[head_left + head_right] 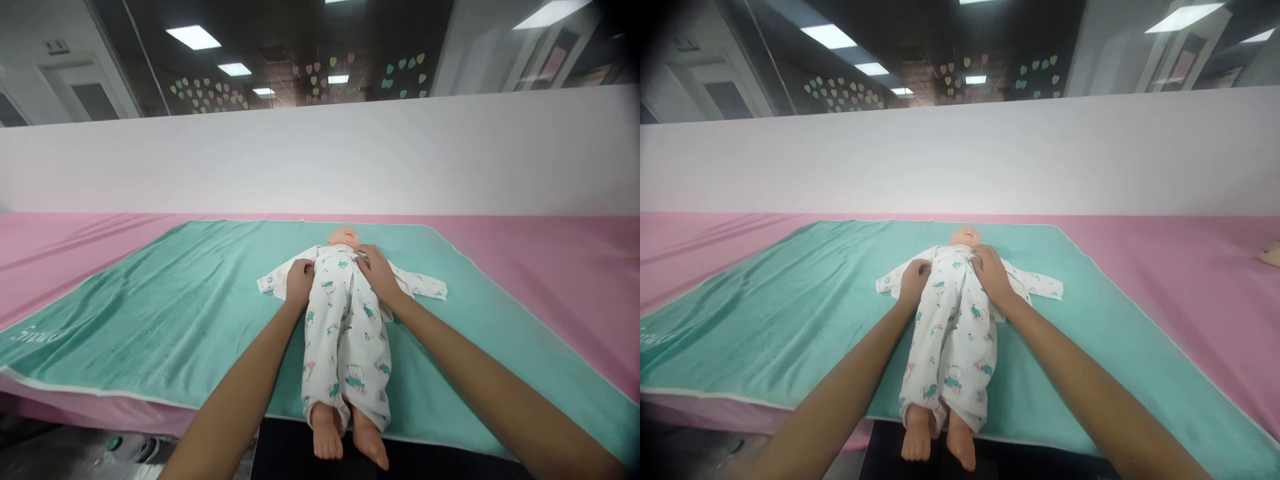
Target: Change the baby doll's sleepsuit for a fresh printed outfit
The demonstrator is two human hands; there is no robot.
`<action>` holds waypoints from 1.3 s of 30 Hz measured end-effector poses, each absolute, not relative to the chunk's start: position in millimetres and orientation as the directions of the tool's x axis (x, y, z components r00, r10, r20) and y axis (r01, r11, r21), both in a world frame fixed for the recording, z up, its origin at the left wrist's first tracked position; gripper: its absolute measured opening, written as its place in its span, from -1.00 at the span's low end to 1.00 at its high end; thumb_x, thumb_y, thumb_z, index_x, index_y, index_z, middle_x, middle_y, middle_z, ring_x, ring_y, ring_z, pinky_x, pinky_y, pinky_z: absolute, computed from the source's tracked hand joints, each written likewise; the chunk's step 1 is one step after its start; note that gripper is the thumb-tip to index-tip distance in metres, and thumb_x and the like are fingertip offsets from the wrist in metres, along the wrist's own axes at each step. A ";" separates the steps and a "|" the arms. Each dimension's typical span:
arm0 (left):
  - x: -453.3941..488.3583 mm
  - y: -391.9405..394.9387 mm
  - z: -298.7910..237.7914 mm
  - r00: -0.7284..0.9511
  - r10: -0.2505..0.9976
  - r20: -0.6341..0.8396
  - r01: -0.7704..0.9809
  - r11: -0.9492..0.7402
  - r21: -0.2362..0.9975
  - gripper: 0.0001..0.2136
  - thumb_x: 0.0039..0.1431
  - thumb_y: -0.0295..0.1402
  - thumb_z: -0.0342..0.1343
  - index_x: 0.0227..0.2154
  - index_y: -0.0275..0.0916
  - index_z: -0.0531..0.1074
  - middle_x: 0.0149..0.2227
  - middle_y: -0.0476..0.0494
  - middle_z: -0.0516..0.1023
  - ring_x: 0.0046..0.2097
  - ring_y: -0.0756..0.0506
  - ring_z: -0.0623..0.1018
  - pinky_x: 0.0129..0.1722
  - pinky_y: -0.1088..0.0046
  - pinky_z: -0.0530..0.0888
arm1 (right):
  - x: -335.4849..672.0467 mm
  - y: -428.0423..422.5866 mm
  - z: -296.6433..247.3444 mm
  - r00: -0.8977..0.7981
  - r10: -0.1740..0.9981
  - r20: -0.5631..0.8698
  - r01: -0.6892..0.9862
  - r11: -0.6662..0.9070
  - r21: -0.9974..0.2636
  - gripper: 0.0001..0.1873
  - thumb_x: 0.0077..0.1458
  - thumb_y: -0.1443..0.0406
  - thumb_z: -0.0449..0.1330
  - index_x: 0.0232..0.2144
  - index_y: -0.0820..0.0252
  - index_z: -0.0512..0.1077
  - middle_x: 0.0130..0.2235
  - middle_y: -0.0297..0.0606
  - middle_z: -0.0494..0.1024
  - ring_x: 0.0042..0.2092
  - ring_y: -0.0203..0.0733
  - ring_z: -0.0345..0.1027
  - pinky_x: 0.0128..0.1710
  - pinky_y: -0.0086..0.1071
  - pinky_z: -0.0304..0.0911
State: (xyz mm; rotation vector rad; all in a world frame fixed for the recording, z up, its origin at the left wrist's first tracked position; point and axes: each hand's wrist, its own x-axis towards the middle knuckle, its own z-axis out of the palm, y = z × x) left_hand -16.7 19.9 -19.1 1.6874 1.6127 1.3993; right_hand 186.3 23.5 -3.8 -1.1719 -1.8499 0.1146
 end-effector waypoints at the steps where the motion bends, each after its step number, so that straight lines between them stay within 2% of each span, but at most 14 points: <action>1: -16.7 15.3 -16.0 -0.148 0.933 0.329 0.425 -0.240 0.872 -0.88 0.05 -0.42 -0.01 -0.37 -0.21 0.41 -0.23 -0.13 0.46 -0.17 -0.10 0.41 -0.14 0.37 0.28 | 192.6 3.7 -5.4 -0.132 0.745 0.654 0.676 0.550 -0.490 -0.69 0.13 0.26 -0.09 -0.10 0.19 0.27 -0.03 -0.14 0.31 0.04 -0.13 0.13 0.04 -0.22 0.04; 4: -17.3 -11.6 -6.8 -0.057 0.974 0.219 0.204 -0.204 0.957 -0.81 0.08 -0.32 0.02 -0.25 -0.19 0.44 -0.10 -0.12 0.45 -0.05 -0.11 0.39 -0.02 0.38 0.25 | 209.8 -66.1 -4.0 -0.139 0.765 0.629 0.682 0.534 -0.499 -0.72 0.12 0.22 -0.03 -0.12 0.13 0.29 0.01 -0.15 0.29 0.06 -0.10 0.13 0.04 -0.19 0.07; 6: -18.4 -44.5 -2.7 -0.007 0.980 0.200 0.147 -0.197 0.969 -0.75 0.09 -0.29 0.02 -0.16 -0.14 0.41 0.00 -0.08 0.39 0.04 -0.11 0.34 0.03 0.39 0.22 | 216.3 -115.1 -0.1 -0.194 0.837 0.511 0.656 0.498 -0.566 -0.83 0.12 0.19 0.00 -0.28 0.10 0.33 -0.18 -0.20 0.39 -0.14 -0.14 0.27 -0.15 -0.26 0.21; 9: -21.5 -112.8 -0.9 0.016 0.963 0.268 0.239 -0.264 0.934 -0.80 0.10 -0.29 0.03 -0.20 -0.12 0.41 0.07 -0.06 0.31 0.07 -0.11 0.31 0.02 0.40 0.25 | 214.5 -178.9 4.3 -0.353 0.893 0.278 0.605 0.445 -0.660 -0.82 0.12 0.16 0.02 -0.45 0.06 0.31 -0.39 -0.30 0.39 -0.36 -0.22 0.28 -0.36 -0.34 0.23; 12: -25.6 -181.6 -2.4 0.053 0.928 0.369 0.402 -0.358 0.842 -0.89 0.11 -0.32 0.03 -0.33 -0.16 0.41 -0.09 -0.10 0.39 -0.03 -0.09 0.38 -0.02 0.39 0.29 | 198.7 -220.5 7.5 -0.394 0.873 0.289 0.566 0.478 -0.671 -0.82 0.14 0.17 -0.01 -0.43 0.02 0.34 -0.37 -0.28 0.40 -0.34 -0.20 0.28 -0.36 -0.32 0.22; 15: -28.2 -224.6 -7.4 0.077 0.916 0.394 0.558 -0.367 0.744 -0.91 0.14 -0.35 -0.01 -0.35 -0.16 0.39 -0.24 -0.08 0.40 -0.18 -0.05 0.42 -0.16 0.41 0.35 | 174.3 -237.3 10.3 -0.346 0.853 0.391 0.651 0.518 -0.555 -0.83 0.14 0.23 -0.02 -0.39 0.02 0.35 -0.34 -0.24 0.42 -0.28 -0.14 0.27 -0.27 -0.24 0.19; 20: -26.3 -235.1 -25.7 0.069 0.929 0.365 0.706 -0.303 0.639 -0.86 0.17 -0.40 -0.09 -0.24 -0.16 0.33 -0.24 -0.09 0.39 -0.20 -0.08 0.41 -0.22 0.38 0.34 | 136.0 -233.7 1.0 -0.340 0.837 0.429 0.846 0.471 -0.250 -0.86 0.07 0.33 0.03 -0.44 0.09 0.38 -0.34 -0.18 0.42 -0.23 -0.04 0.22 -0.28 -0.15 0.09; 24: -21.9 -229.2 -34.0 -0.052 0.943 0.330 0.725 -0.191 0.662 -0.88 0.16 -0.37 -0.09 -0.28 -0.16 0.31 -0.27 -0.10 0.42 -0.28 -0.09 0.43 -0.34 0.40 0.30 | 122.6 -228.1 -10.8 -0.329 0.824 0.461 0.879 0.445 -0.170 -0.92 0.01 0.36 0.09 -0.44 0.12 0.39 -0.33 -0.15 0.43 -0.21 -0.01 0.18 -0.25 -0.13 0.06; 26: -20.8 -230.1 -31.2 -0.135 0.950 0.282 0.668 -0.123 0.734 -0.90 0.15 -0.32 -0.06 -0.32 -0.16 0.32 -0.34 -0.08 0.44 -0.35 -0.08 0.43 -0.39 0.42 0.28 | 123.3 -226.7 -12.5 -0.310 0.823 0.477 0.874 0.444 -0.198 -0.91 0.01 0.36 0.09 -0.48 0.12 0.37 -0.36 -0.18 0.43 -0.22 -0.04 0.19 -0.24 -0.15 0.06; 28: -22.1 -234.5 -26.3 -0.213 0.948 0.236 0.549 -0.083 0.832 -0.89 0.09 -0.27 0.01 -0.35 -0.17 0.31 -0.42 -0.04 0.43 -0.41 -0.06 0.41 -0.42 0.45 0.27 | 128.0 -227.2 -11.0 -0.284 0.832 0.477 0.844 0.453 -0.287 -0.89 0.03 0.34 0.08 -0.51 0.12 0.35 -0.40 -0.24 0.42 -0.25 -0.09 0.20 -0.24 -0.18 0.08; 31: -28.1 -245.8 -24.8 -0.271 0.932 0.242 0.336 -0.144 0.931 -0.87 0.03 -0.31 0.06 -0.35 -0.18 0.29 -0.41 -0.01 0.41 -0.41 -0.02 0.39 -0.41 0.48 0.31 | 137.9 -233.7 -6.5 -0.258 0.857 0.446 0.728 0.475 -0.494 -0.87 0.08 0.27 0.04 -0.49 0.11 0.32 -0.45 -0.30 0.40 -0.32 -0.16 0.22 -0.28 -0.25 0.14; 33: -32.6 -253.9 -31.3 -0.264 0.926 0.271 0.265 -0.201 0.943 -0.88 0.02 -0.38 0.04 -0.33 -0.18 0.28 -0.36 -0.02 0.41 -0.36 -0.01 0.40 -0.35 0.49 0.34 | 142.9 -241.2 -5.0 -0.275 0.856 0.438 0.647 0.501 -0.575 -0.86 0.11 0.27 0.01 -0.46 0.10 0.32 -0.43 -0.30 0.39 -0.32 -0.16 0.23 -0.29 -0.27 0.18; 36: -35.7 -264.0 -46.1 -0.256 0.919 0.300 0.343 -0.204 0.917 -0.85 0.01 -0.51 -0.04 -0.33 -0.20 0.27 -0.37 -0.03 0.38 -0.35 -0.02 0.40 -0.33 0.47 0.36 | 147.6 -252.4 -7.6 -0.297 0.824 0.482 0.599 0.554 -0.579 -0.87 0.11 0.32 0.01 -0.42 0.08 0.35 -0.30 -0.27 0.42 -0.18 -0.14 0.25 -0.16 -0.23 0.19; 39: -31.0 -271.3 -50.7 -0.211 0.868 0.449 0.492 -0.302 0.816 -0.75 0.01 -0.58 -0.09 -0.24 -0.21 0.27 -0.23 -0.13 0.37 -0.20 -0.07 0.40 -0.19 0.37 0.37 | 155.0 -258.4 -14.8 -0.197 0.825 0.529 0.611 0.525 -0.592 -0.90 0.10 0.30 0.03 -0.37 0.08 0.35 -0.17 -0.21 0.38 -0.08 -0.11 0.23 -0.08 -0.20 0.18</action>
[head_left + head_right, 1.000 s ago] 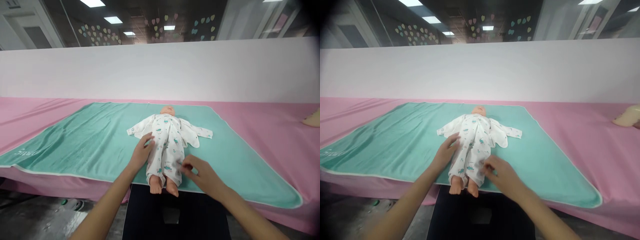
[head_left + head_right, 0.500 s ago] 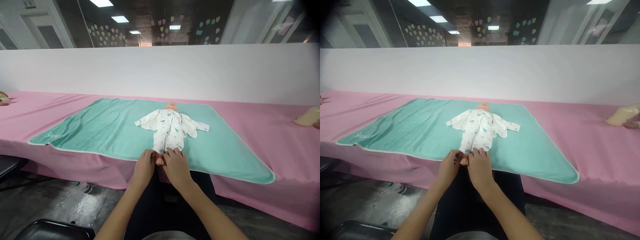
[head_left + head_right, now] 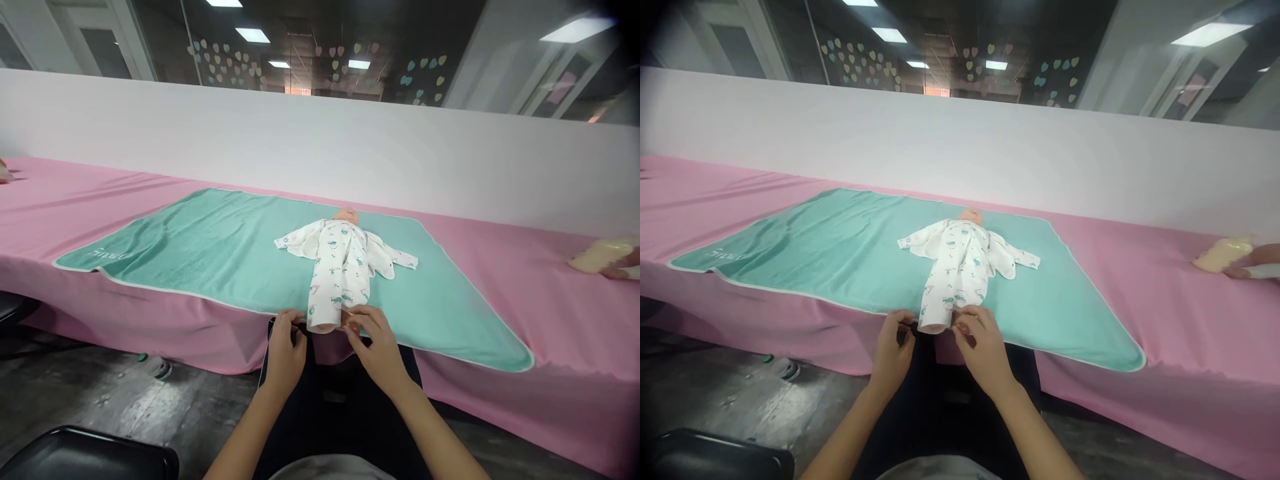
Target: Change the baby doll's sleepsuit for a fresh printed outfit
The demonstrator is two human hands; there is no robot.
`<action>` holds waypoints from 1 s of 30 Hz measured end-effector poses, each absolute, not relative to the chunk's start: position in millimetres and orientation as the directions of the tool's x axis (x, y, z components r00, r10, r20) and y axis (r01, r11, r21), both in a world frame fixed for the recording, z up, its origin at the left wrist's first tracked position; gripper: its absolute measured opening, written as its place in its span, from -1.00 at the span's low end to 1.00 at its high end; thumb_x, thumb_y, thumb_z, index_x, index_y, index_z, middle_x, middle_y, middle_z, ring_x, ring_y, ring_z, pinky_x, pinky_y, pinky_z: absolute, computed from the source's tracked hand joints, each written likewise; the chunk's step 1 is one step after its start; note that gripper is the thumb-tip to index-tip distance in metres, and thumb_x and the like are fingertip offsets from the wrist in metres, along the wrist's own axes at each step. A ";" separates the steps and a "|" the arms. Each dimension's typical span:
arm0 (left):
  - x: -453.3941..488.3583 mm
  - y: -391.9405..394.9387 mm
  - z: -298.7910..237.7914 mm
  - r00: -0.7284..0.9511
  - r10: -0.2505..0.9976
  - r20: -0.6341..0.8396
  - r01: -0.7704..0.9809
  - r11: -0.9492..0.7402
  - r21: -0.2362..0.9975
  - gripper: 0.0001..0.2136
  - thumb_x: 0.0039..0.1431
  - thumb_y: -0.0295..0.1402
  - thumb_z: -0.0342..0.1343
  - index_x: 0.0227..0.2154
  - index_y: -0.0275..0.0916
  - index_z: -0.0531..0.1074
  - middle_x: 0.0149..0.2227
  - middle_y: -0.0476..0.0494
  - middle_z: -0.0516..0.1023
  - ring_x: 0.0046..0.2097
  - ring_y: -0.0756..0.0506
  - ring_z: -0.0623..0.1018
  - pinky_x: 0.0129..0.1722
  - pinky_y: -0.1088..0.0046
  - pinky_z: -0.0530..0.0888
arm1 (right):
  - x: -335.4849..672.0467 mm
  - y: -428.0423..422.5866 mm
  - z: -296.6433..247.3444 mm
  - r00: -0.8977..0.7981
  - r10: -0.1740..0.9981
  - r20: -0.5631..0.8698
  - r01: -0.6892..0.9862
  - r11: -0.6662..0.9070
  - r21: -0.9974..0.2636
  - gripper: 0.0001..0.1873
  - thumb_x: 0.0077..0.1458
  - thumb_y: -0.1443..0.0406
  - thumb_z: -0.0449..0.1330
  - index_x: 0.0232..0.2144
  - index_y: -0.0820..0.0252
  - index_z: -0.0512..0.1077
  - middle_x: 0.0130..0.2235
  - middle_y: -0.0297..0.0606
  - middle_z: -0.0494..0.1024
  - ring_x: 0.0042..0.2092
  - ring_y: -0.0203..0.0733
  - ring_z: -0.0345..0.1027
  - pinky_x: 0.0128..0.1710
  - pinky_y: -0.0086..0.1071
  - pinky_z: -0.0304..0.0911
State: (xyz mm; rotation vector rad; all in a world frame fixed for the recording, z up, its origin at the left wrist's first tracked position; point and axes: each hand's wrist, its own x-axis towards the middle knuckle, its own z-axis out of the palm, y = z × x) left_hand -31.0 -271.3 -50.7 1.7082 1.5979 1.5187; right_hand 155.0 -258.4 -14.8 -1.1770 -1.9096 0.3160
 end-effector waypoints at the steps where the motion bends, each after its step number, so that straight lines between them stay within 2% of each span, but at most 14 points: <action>1: -27.4 -272.8 -48.4 -0.165 0.841 0.515 0.534 -0.363 0.764 -0.73 0.04 -0.57 -0.08 -0.18 -0.21 0.27 -0.15 -0.17 0.35 -0.11 -0.09 0.38 -0.12 0.33 0.35 | 158.7 -259.1 -17.9 -0.146 0.836 0.529 0.617 0.495 -0.612 -0.92 0.10 0.29 0.04 -0.37 0.08 0.33 -0.17 -0.19 0.37 -0.08 -0.11 0.23 -0.09 -0.19 0.19; 3: -17.6 -273.1 -39.6 -0.032 0.788 0.615 0.611 -0.472 0.636 -0.71 0.08 -0.50 -0.03 -0.09 -0.20 0.24 -0.02 -0.22 0.29 0.03 -0.14 0.30 0.01 0.25 0.29 | 166.1 -259.4 -25.1 -0.062 0.864 0.500 0.624 0.425 -0.656 -0.92 0.11 0.28 0.02 -0.33 0.09 0.30 -0.20 -0.18 0.36 -0.12 -0.11 0.25 -0.13 -0.20 0.22; 5: -6.1 -268.9 -29.8 0.103 0.753 0.650 0.680 -0.530 0.506 -0.69 0.10 -0.44 0.02 -0.07 -0.20 0.24 0.02 -0.22 0.29 0.09 -0.17 0.24 0.06 0.20 0.24 | 171.0 -258.8 -32.9 -0.041 0.891 0.451 0.641 0.370 -0.672 -0.89 0.11 0.30 0.00 -0.28 0.09 0.28 -0.20 -0.19 0.36 -0.15 -0.12 0.26 -0.18 -0.21 0.25; 7: 4.2 -261.1 -23.3 0.196 0.743 0.640 0.737 -0.542 0.403 -0.71 0.10 -0.47 0.01 -0.08 -0.19 0.28 0.01 -0.20 0.32 0.12 -0.20 0.21 0.09 0.16 0.21 | 171.2 -257.0 -40.1 -0.058 0.897 0.438 0.694 0.351 -0.628 -0.82 0.08 0.33 0.02 -0.21 0.10 0.28 -0.17 -0.18 0.36 -0.13 -0.10 0.25 -0.18 -0.19 0.25; 10: 12.1 -249.6 -21.7 0.239 0.756 0.609 0.798 -0.510 0.320 -0.75 0.12 -0.51 -0.04 -0.13 -0.21 0.33 -0.04 -0.19 0.37 0.10 -0.21 0.24 0.08 0.14 0.20 | 165.2 -251.8 -46.8 -0.083 0.878 0.472 0.786 0.349 -0.511 -0.73 0.03 0.36 0.07 -0.16 0.12 0.29 -0.14 -0.16 0.36 -0.11 -0.06 0.24 -0.15 -0.17 0.22; 12: 11.6 -245.6 -23.2 0.245 0.764 0.597 0.823 -0.489 0.289 -0.78 0.14 -0.48 -0.05 -0.15 -0.21 0.34 -0.06 -0.19 0.38 0.08 -0.20 0.27 0.08 0.15 0.20 | 161.2 -248.2 -47.2 -0.085 0.866 0.492 0.811 0.348 -0.471 -0.79 0.05 0.35 0.06 -0.20 0.12 0.33 -0.19 -0.18 0.37 -0.15 -0.08 0.25 -0.19 -0.21 0.22; 14: 8.6 -244.7 -23.9 0.247 0.770 0.589 0.846 -0.468 0.257 -0.77 0.15 -0.46 -0.05 -0.13 -0.20 0.34 -0.07 -0.17 0.38 0.08 -0.20 0.27 0.08 0.15 0.19 | 159.7 -247.7 -43.9 -0.091 0.854 0.512 0.786 0.378 -0.490 -0.86 0.08 0.35 0.04 -0.28 0.13 0.35 -0.25 -0.20 0.38 -0.20 -0.13 0.26 -0.23 -0.26 0.22; 18: 5.7 -245.3 -20.2 0.267 0.762 0.591 0.871 -0.453 0.190 -0.77 0.17 -0.45 -0.06 -0.11 -0.20 0.33 -0.07 -0.16 0.38 0.07 -0.19 0.26 0.08 0.14 0.19 | 164.2 -260.1 -30.2 -0.081 0.831 0.550 0.611 0.477 -0.632 -0.89 0.11 0.37 0.01 -0.34 0.15 0.33 -0.28 -0.24 0.36 -0.22 -0.22 0.25 -0.21 -0.34 0.20; 23: 15.6 -243.8 -15.2 0.344 0.698 0.628 0.833 -0.535 0.139 -0.85 0.18 -0.43 -0.07 -0.22 -0.23 0.36 -0.17 -0.14 0.42 -0.03 -0.17 0.33 0.02 0.19 0.25 | 174.2 -275.6 -26.8 -0.067 0.881 0.468 0.531 0.429 -0.731 -0.92 0.12 0.37 0.00 -0.38 0.15 0.28 -0.36 -0.30 0.32 -0.31 -0.27 0.22 -0.30 -0.38 0.17; 27: 23.1 -246.9 -20.3 0.373 0.655 0.657 0.785 -0.600 0.152 -0.89 0.17 -0.49 -0.08 -0.35 -0.27 0.35 -0.29 -0.11 0.43 -0.13 -0.12 0.38 0.01 0.21 0.25 | 181.0 -277.4 -39.3 -0.056 0.907 0.417 0.529 0.381 -0.758 -0.91 0.11 0.39 -0.01 -0.43 0.15 0.22 -0.41 -0.33 0.27 -0.35 -0.27 0.18 -0.33 -0.38 0.15; 30: 24.2 -251.2 -23.4 0.357 0.673 0.648 0.753 -0.618 0.227 -0.90 0.16 -0.50 -0.08 -0.34 -0.26 0.33 -0.27 -0.11 0.43 -0.14 -0.10 0.38 0.02 0.22 0.24 | 183.7 -278.6 -40.4 -0.050 0.900 0.433 0.507 0.397 -0.765 -0.92 0.12 0.38 -0.02 -0.42 0.15 0.23 -0.39 -0.32 0.27 -0.35 -0.28 0.18 -0.33 -0.38 0.15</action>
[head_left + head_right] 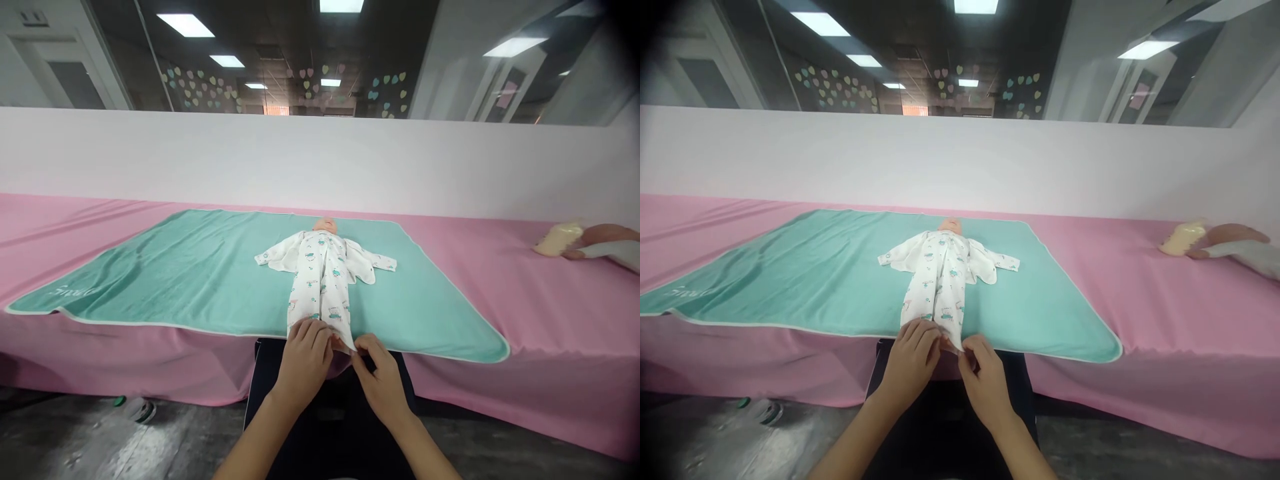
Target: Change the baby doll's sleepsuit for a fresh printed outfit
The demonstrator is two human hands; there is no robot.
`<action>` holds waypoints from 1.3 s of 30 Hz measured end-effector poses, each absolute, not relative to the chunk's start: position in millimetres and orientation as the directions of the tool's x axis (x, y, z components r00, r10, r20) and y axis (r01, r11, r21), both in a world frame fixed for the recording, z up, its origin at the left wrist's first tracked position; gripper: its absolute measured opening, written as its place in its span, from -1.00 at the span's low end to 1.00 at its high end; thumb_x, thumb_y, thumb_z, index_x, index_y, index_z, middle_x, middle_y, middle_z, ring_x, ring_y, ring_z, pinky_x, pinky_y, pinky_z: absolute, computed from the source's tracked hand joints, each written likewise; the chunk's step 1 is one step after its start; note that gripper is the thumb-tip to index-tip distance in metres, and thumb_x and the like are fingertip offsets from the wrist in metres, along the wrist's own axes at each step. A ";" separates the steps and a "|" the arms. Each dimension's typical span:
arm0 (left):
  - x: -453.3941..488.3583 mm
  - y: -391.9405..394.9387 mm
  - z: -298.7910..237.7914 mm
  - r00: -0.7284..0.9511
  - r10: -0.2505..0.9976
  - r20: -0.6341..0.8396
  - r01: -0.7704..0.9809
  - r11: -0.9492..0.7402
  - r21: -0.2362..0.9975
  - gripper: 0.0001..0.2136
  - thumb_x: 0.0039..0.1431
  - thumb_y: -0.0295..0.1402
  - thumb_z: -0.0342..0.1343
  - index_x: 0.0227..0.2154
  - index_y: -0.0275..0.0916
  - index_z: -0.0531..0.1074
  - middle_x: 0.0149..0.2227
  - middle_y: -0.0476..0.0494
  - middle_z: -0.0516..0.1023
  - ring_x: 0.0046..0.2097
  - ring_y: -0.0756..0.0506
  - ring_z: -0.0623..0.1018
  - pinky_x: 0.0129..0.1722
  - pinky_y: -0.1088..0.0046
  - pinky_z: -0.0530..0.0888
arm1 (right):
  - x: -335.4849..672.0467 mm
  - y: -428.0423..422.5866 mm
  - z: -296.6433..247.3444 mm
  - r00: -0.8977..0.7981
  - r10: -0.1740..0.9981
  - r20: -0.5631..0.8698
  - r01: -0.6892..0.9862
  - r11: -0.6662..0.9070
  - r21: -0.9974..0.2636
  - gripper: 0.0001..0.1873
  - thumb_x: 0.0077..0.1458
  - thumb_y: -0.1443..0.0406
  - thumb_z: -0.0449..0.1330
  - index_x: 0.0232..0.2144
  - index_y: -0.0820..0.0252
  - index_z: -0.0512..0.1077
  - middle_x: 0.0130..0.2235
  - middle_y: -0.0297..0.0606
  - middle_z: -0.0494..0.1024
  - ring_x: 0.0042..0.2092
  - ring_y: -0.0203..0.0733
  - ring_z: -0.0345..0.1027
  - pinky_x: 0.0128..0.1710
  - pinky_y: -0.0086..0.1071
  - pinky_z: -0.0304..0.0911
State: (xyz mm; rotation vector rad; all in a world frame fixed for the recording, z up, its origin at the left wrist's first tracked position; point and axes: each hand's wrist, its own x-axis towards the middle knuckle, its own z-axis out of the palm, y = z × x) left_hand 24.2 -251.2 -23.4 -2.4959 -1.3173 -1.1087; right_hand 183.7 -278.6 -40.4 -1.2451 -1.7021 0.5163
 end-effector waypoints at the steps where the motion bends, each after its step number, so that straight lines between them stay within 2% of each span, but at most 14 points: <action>1: 24.3 -252.4 -23.0 0.347 0.685 0.640 0.746 -0.615 0.255 -0.89 0.16 -0.50 -0.08 -0.30 -0.26 0.33 -0.23 -0.11 0.42 -0.13 -0.10 0.38 0.03 0.22 0.24 | 183.7 -278.9 -37.8 -0.062 0.893 0.446 0.494 0.415 -0.764 -0.92 0.12 0.37 -0.02 -0.40 0.15 0.24 -0.38 -0.31 0.28 -0.35 -0.28 0.19 -0.32 -0.38 0.15; 5: 27.4 -253.5 -15.4 0.342 0.720 0.604 0.728 -0.609 0.315 -0.78 0.16 -0.48 -0.07 -0.13 -0.23 0.28 -0.15 -0.15 0.40 -0.09 -0.14 0.35 -0.02 0.20 0.26 | 179.9 -276.7 -19.6 -0.114 0.861 0.496 0.463 0.488 -0.740 -0.93 0.12 0.37 0.00 -0.40 0.15 0.25 -0.36 -0.30 0.29 -0.33 -0.28 0.19 -0.33 -0.39 0.16; 9: 31.8 -248.7 -14.1 0.368 0.722 0.586 0.700 -0.630 0.336 -0.84 0.13 -0.50 -0.09 -0.24 -0.25 0.30 -0.19 -0.16 0.39 -0.13 -0.15 0.35 -0.10 0.21 0.30 | 176.9 -273.3 -9.9 -0.106 0.848 0.519 0.479 0.501 -0.721 -0.91 0.11 0.37 0.01 -0.44 0.16 0.24 -0.39 -0.31 0.28 -0.35 -0.29 0.18 -0.35 -0.40 0.16; 13: 27.8 -247.0 -24.9 0.365 0.660 0.657 0.664 -0.679 0.314 -0.84 0.11 -0.57 -0.12 -0.28 -0.27 0.29 -0.28 -0.15 0.41 -0.20 -0.12 0.36 -0.10 0.21 0.30 | 181.5 -275.2 -22.8 -0.141 0.841 0.522 0.532 0.509 -0.676 -0.92 0.09 0.39 0.01 -0.44 0.17 0.24 -0.41 -0.31 0.28 -0.36 -0.29 0.17 -0.37 -0.40 0.15; 16: 19.8 -256.5 -26.4 0.419 0.650 0.634 0.641 -0.706 0.300 -0.81 0.12 -0.60 -0.13 -0.28 -0.26 0.31 -0.32 -0.12 0.42 -0.22 -0.10 0.36 -0.08 0.20 0.29 | 189.2 -279.6 -36.6 -0.237 0.845 0.479 0.596 0.516 -0.615 -0.92 0.07 0.41 0.02 -0.43 0.17 0.28 -0.39 -0.30 0.30 -0.35 -0.28 0.18 -0.36 -0.39 0.14; 19: 8.1 -269.6 -15.9 0.489 0.667 0.562 0.561 -0.734 0.383 -0.83 0.14 -0.54 -0.09 -0.28 -0.20 0.34 -0.38 -0.04 0.43 -0.27 -0.05 0.39 0.03 0.18 0.23 | 200.9 -280.7 -37.8 -0.340 0.861 0.377 0.584 0.508 -0.633 -0.90 0.09 0.37 0.02 -0.45 0.16 0.30 -0.39 -0.32 0.32 -0.35 -0.29 0.20 -0.36 -0.40 0.14; 21: -2.9 -270.3 -7.1 0.430 0.718 0.547 0.519 -0.692 0.502 -0.87 0.16 -0.47 -0.06 -0.29 -0.18 0.35 -0.39 -0.03 0.44 -0.27 -0.04 0.41 -0.02 0.27 0.29 | 212.5 -272.8 -29.3 -0.309 0.892 0.329 0.552 0.450 -0.702 -0.87 0.12 0.30 0.02 -0.46 0.15 0.30 -0.40 -0.33 0.33 -0.35 -0.31 0.21 -0.35 -0.42 0.16; 24: -24.2 -245.3 -0.8 0.217 0.853 0.474 0.515 -0.513 0.686 -0.87 0.18 -0.36 -0.08 -0.30 -0.19 0.37 -0.34 -0.06 0.46 -0.26 -0.04 0.44 -0.23 0.41 0.39 | 236.5 -236.7 -13.0 -0.143 0.939 0.312 0.559 0.337 -0.758 -0.80 0.13 0.19 0.01 -0.44 0.14 0.31 -0.39 -0.33 0.37 -0.32 -0.29 0.24 -0.27 -0.40 0.18; 27: -44.5 -188.8 -4.2 0.045 0.929 0.368 0.586 -0.322 0.743 -0.83 0.16 -0.30 -0.09 -0.29 -0.19 0.38 -0.36 -0.03 0.47 -0.29 -0.03 0.46 -0.26 0.44 0.40 | 262.3 -172.0 -7.0 0.019 0.945 0.326 0.642 0.238 -0.729 -0.76 0.09 0.10 0.02 -0.33 0.12 0.33 -0.24 -0.29 0.41 -0.20 -0.22 0.27 -0.17 -0.35 0.18; 29: -52.5 -142.3 -6.0 0.002 0.937 0.349 0.675 -0.259 0.691 -0.80 0.13 -0.33 -0.08 -0.23 -0.20 0.37 -0.32 -0.05 0.47 -0.27 -0.04 0.45 -0.23 0.43 0.38 | 273.8 -122.9 -9.7 0.108 0.935 0.337 0.708 0.165 -0.687 -0.69 0.03 0.07 0.06 -0.24 0.12 0.31 -0.15 -0.24 0.39 -0.13 -0.17 0.27 -0.17 -0.32 0.17; 33: -52.0 -56.9 1.5 -0.018 0.906 0.422 0.881 -0.185 0.435 -0.72 0.13 -0.29 -0.08 -0.12 -0.26 0.31 -0.09 -0.20 0.37 -0.04 -0.15 0.34 -0.12 0.35 0.31 | 272.0 -45.7 -19.3 0.182 0.924 0.336 0.784 0.070 -0.617 -0.60 0.02 0.01 0.03 -0.20 0.15 0.29 -0.10 -0.19 0.37 -0.14 -0.16 0.28 -0.25 -0.34 0.16; 35: -48.0 -25.9 4.7 -0.062 0.901 0.428 0.944 -0.086 0.318 -0.69 0.13 -0.23 -0.08 -0.12 -0.29 0.30 -0.06 -0.27 0.33 -0.01 -0.22 0.30 -0.14 0.30 0.29 | 264.2 -25.2 -23.5 0.226 0.913 0.339 0.802 0.023 -0.597 -0.59 0.02 0.00 0.01 -0.22 0.16 0.29 -0.18 -0.19 0.40 -0.22 -0.17 0.30 -0.32 -0.36 0.13; 37: -45.9 -4.2 2.1 -0.089 0.898 0.431 0.973 -0.015 0.232 -0.70 0.14 -0.20 -0.09 -0.20 -0.32 0.31 -0.12 -0.30 0.34 -0.03 -0.24 0.30 -0.18 0.29 0.29 | 259.6 -15.8 -27.6 0.251 0.906 0.339 0.814 -0.008 -0.581 -0.61 0.01 0.00 0.02 -0.26 0.16 0.29 -0.30 -0.25 0.42 -0.32 -0.20 0.28 -0.39 -0.38 0.08; 39: -46.9 9.1 -5.6 -0.058 0.897 0.437 0.979 -0.035 0.202 -0.73 0.16 -0.21 -0.12 -0.24 -0.30 0.30 -0.19 -0.28 0.38 -0.08 -0.23 0.33 -0.22 0.31 0.28 | 261.0 -14.7 -31.2 0.204 0.928 0.313 0.822 0.012 -0.570 -0.65 -0.01 0.00 0.04 -0.40 0.15 0.30 -0.45 -0.33 0.38 -0.42 -0.24 0.22 -0.46 -0.42 0.02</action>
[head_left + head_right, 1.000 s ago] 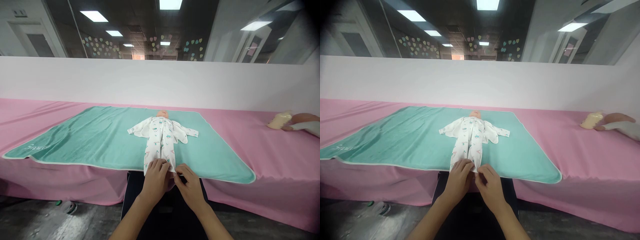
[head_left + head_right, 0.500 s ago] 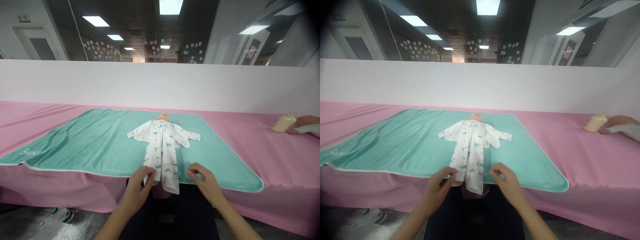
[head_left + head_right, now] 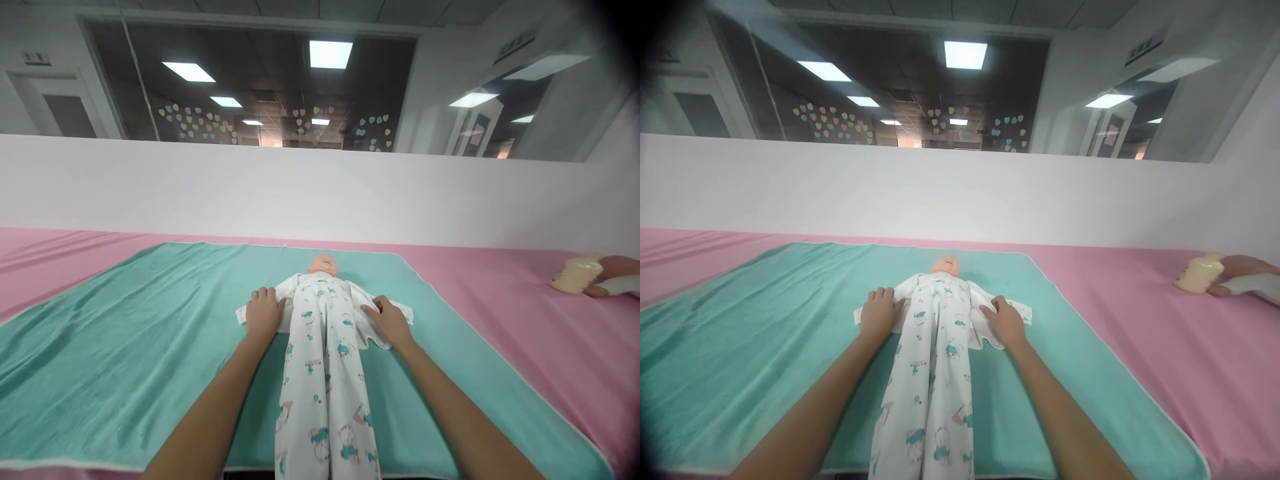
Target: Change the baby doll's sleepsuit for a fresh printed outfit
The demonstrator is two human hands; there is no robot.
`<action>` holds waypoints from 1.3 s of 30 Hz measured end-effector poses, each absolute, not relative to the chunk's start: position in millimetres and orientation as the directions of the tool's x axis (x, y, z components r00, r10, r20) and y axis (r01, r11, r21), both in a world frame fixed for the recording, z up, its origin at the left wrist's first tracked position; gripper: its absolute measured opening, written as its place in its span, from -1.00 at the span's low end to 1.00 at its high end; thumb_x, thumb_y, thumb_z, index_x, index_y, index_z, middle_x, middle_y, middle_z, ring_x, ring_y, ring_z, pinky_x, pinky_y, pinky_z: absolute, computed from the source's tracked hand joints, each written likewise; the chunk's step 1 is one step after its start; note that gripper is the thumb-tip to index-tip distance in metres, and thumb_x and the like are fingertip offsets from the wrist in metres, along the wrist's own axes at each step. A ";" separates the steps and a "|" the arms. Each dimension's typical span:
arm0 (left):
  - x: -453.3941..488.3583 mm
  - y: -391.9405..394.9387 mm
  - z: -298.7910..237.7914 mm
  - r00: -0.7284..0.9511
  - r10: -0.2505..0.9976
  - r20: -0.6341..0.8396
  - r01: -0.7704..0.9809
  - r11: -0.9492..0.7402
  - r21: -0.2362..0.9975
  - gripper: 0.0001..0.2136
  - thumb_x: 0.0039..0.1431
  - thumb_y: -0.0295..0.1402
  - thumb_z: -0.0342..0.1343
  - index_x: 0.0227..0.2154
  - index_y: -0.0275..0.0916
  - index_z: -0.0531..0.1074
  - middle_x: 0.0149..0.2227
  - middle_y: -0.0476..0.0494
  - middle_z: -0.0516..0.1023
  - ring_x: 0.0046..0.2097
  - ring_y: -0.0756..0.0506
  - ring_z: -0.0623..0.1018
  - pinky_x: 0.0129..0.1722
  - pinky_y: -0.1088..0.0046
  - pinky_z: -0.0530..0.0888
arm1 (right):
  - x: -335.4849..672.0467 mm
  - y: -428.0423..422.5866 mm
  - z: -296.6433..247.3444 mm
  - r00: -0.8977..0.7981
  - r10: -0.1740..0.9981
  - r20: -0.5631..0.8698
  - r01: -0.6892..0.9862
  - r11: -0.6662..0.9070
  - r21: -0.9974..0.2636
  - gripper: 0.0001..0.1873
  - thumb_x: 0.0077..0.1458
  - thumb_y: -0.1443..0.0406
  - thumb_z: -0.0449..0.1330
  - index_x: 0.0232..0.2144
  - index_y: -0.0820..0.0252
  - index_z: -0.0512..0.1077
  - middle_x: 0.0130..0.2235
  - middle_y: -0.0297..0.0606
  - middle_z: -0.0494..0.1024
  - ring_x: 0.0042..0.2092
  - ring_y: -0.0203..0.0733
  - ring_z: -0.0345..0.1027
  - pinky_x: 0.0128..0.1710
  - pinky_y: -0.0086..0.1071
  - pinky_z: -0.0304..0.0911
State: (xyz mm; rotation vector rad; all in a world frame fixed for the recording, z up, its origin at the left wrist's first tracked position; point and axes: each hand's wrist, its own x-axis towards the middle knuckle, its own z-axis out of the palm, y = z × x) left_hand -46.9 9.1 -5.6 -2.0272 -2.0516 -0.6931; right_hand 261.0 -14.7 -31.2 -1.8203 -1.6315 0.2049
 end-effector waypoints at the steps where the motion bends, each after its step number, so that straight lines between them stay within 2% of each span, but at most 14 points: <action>1: -48.5 13.3 -10.0 -0.045 0.898 0.437 0.974 -0.059 0.221 -0.74 0.17 -0.22 -0.14 -0.23 -0.28 0.29 -0.22 -0.26 0.39 -0.11 -0.22 0.35 -0.25 0.33 0.28 | 263.5 -16.3 -32.4 0.156 0.945 0.286 0.817 0.039 -0.576 -0.65 -0.02 0.00 0.04 -0.49 0.16 0.28 -0.51 -0.37 0.34 -0.46 -0.27 0.17 -0.48 -0.43 -0.01; 5: -57.6 20.2 -19.7 -0.103 0.952 0.287 0.896 -0.036 0.442 -0.78 0.17 -0.19 -0.17 -0.32 -0.20 0.27 -0.39 -0.12 0.41 -0.34 -0.13 0.38 -0.45 0.44 0.19 | 273.5 -28.0 -29.4 0.041 0.985 0.170 0.646 0.104 -0.756 -0.60 -0.05 0.00 0.08 -0.63 0.19 0.20 -0.59 -0.42 0.23 -0.52 -0.34 0.07 -0.53 -0.45 -0.04; 8: -60.8 20.9 -19.1 -0.094 0.972 0.215 0.841 -0.038 0.540 -0.72 0.13 -0.14 -0.15 -0.55 -0.21 0.20 -0.53 -0.06 0.33 -0.46 -0.07 0.30 -0.50 0.47 0.11 | 270.6 -30.1 -14.7 0.038 0.996 0.085 0.252 0.073 -0.965 -0.65 -0.04 0.01 0.10 -0.46 0.19 0.29 -0.44 -0.33 0.36 -0.44 -0.29 0.21 -0.47 -0.43 0.10; 10: -59.8 19.9 -18.0 -0.039 0.971 0.234 0.810 -0.107 0.577 -0.68 0.11 -0.14 -0.12 -0.64 -0.22 0.10 -0.60 -0.01 0.23 -0.50 -0.03 0.23 -0.50 0.47 0.07 | 262.2 -23.7 2.0 0.005 0.998 0.059 0.001 0.059 -0.998 -0.66 -0.04 0.03 0.11 -0.35 0.18 0.31 -0.35 -0.27 0.40 -0.37 -0.24 0.28 -0.40 -0.39 0.17; 12: -57.3 17.1 -16.3 0.009 0.966 0.259 0.747 -0.179 0.640 -0.65 0.07 -0.14 -0.07 -0.66 -0.23 0.04 -0.63 0.03 0.13 -0.52 0.00 0.17 -0.50 0.48 0.06 | 248.2 -13.0 22.3 -0.007 0.997 0.071 -0.103 0.070 -0.992 -0.67 -0.03 0.04 0.10 -0.38 0.19 0.30 -0.38 -0.26 0.41 -0.37 -0.23 0.29 -0.38 -0.38 0.20; 16: -53.1 3.9 -7.5 0.003 0.985 0.174 0.426 -0.159 0.891 -0.66 0.01 -0.09 0.02 -0.62 -0.24 0.11 -0.62 0.08 0.12 -0.53 0.04 0.20 -0.52 0.52 0.11 | 205.0 -3.5 54.6 0.014 0.973 0.232 -0.046 0.232 -0.972 -0.67 -0.01 0.03 0.05 -0.50 0.18 0.25 -0.54 -0.35 0.32 -0.51 -0.31 0.20 -0.50 -0.43 0.15; 18: -53.3 -4.9 -0.7 0.074 0.994 0.080 0.156 -0.091 0.984 -0.70 -0.03 -0.09 0.07 -0.49 -0.26 0.24 -0.55 0.04 0.28 -0.50 0.01 0.32 -0.50 0.51 0.22 | 182.1 -14.5 58.4 -0.161 0.961 0.224 0.084 0.240 -0.967 -0.70 -0.02 0.06 0.08 -0.46 0.18 0.28 -0.58 -0.39 0.31 -0.57 -0.35 0.16 -0.57 -0.45 0.10; 20: -55.0 -12.9 6.0 0.215 0.976 0.042 -0.087 -0.024 0.996 -0.66 -0.04 -0.13 0.11 -0.30 -0.29 0.32 -0.41 -0.06 0.42 -0.40 -0.05 0.43 -0.41 0.46 0.33 | 166.3 -33.0 54.2 -0.343 0.922 0.178 0.274 0.279 -0.920 -0.73 -0.03 0.09 0.11 -0.42 0.18 0.32 -0.57 -0.40 0.36 -0.57 -0.36 0.17 -0.57 -0.46 0.08; 24: -60.5 -21.0 18.6 0.361 0.930 0.071 -0.270 0.031 0.962 -0.59 -0.02 -0.21 0.12 -0.09 -0.28 0.34 -0.21 -0.20 0.48 -0.27 -0.13 0.49 -0.29 0.38 0.39 | 165.6 -62.7 38.0 -0.280 0.904 0.324 0.465 0.423 -0.777 -0.75 0.05 0.10 0.05 -0.32 0.13 0.35 -0.55 -0.45 0.31 -0.52 -0.36 0.14 -0.50 -0.46 0.08; 29: -51.0 -20.7 39.3 0.301 0.937 0.175 -0.238 -0.104 0.966 -0.50 0.01 -0.22 0.10 0.03 -0.29 0.29 -0.19 -0.22 0.48 -0.26 -0.14 0.48 -0.28 0.38 0.39 | 175.3 -63.4 16.3 -0.107 0.841 0.530 0.537 0.497 -0.681 -0.74 0.05 0.16 0.08 -0.22 0.15 0.33 -0.32 -0.30 0.37 -0.32 -0.27 0.20 -0.30 -0.37 0.17; 32: -26.7 -23.4 44.3 0.361 0.895 0.262 0.005 -0.282 0.959 -0.53 0.02 -0.23 0.07 0.02 -0.26 0.32 -0.37 -0.08 0.49 -0.38 -0.06 0.43 -0.37 0.46 0.34 | 169.6 -61.1 2.4 -0.144 0.797 0.587 0.562 0.554 -0.615 -0.79 0.05 0.23 0.08 -0.23 0.16 0.32 -0.27 -0.26 0.36 -0.22 -0.22 0.20 -0.20 -0.32 0.16; 34: -9.3 -27.3 39.8 0.436 0.851 0.293 0.267 -0.433 0.861 -0.61 0.06 -0.25 0.02 -0.03 -0.21 0.38 -0.56 0.02 0.40 -0.51 0.01 0.33 -0.49 0.53 0.25 | 167.5 -61.5 -4.4 -0.156 0.802 0.576 0.561 0.553 -0.617 -0.83 0.04 0.27 0.08 -0.26 0.16 0.32 -0.31 -0.29 0.35 -0.27 -0.24 0.19 -0.25 -0.35 0.15; 36: 2.3 -32.2 31.4 0.488 0.802 0.344 0.453 -0.570 0.685 -0.68 0.12 -0.27 -0.06 -0.10 -0.16 0.44 -0.67 0.06 0.30 -0.58 0.04 0.24 -0.53 0.54 0.15 | 169.4 -61.2 -7.7 -0.140 0.832 0.536 0.537 0.519 -0.665 -0.88 0.06 0.27 0.05 -0.32 0.15 0.31 -0.39 -0.34 0.33 -0.35 -0.28 0.16 -0.34 -0.39 0.14; 39: 4.6 -38.9 19.3 0.492 0.744 0.452 0.540 -0.668 0.512 -0.68 0.18 -0.33 -0.16 -0.15 -0.12 0.46 -0.63 0.03 0.37 -0.56 0.03 0.29 -0.51 0.53 0.15 | 175.5 -52.6 -3.1 -0.057 0.867 0.495 0.483 0.458 -0.746 -0.84 0.10 0.22 -0.02 -0.33 0.17 0.29 -0.45 -0.37 0.29 -0.43 -0.31 0.15 -0.42 -0.42 0.13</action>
